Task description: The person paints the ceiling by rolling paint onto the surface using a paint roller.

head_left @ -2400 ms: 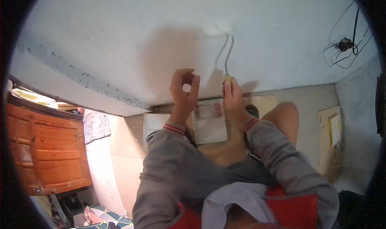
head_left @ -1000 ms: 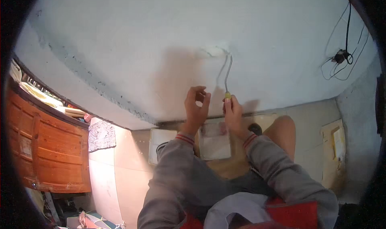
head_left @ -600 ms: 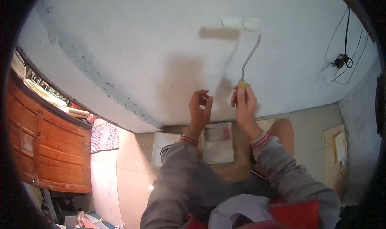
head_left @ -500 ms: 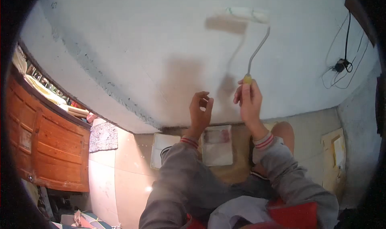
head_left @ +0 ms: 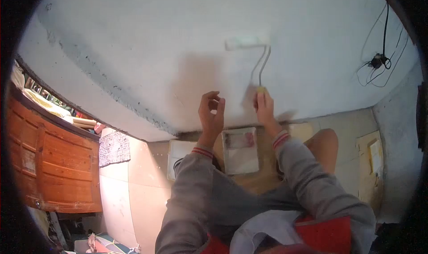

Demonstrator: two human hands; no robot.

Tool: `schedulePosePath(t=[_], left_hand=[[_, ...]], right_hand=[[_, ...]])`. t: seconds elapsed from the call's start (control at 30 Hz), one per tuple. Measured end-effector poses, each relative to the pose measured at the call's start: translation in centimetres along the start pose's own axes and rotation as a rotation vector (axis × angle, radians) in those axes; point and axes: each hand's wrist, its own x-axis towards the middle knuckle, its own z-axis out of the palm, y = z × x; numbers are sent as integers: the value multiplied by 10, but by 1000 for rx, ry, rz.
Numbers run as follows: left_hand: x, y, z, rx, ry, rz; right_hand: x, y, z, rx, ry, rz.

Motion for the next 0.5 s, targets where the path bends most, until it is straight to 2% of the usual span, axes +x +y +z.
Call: schedulePosePath(t=[0.03,0.1,0.27,0.37,0.43,0.5], left_hand=[[0,0,0,30,-18,15],[1,-2,0,14,-36,7],[0,1,4,-19,-36,-61],[0,-4,9,19,-71,-26],[0,-4,14,-10,-79,-28],[-1,-5,19,7,-84,-14]], right_hand=[[-18,21,-2,-15,23,13],[-55,23,-3,-6,44,199],[-102,49,-12,9,71,245],[-99,29,-20,-41,93,241],[-87,-11,-17,-105,104,240],[-53,-54,-9,-157,100,129]])
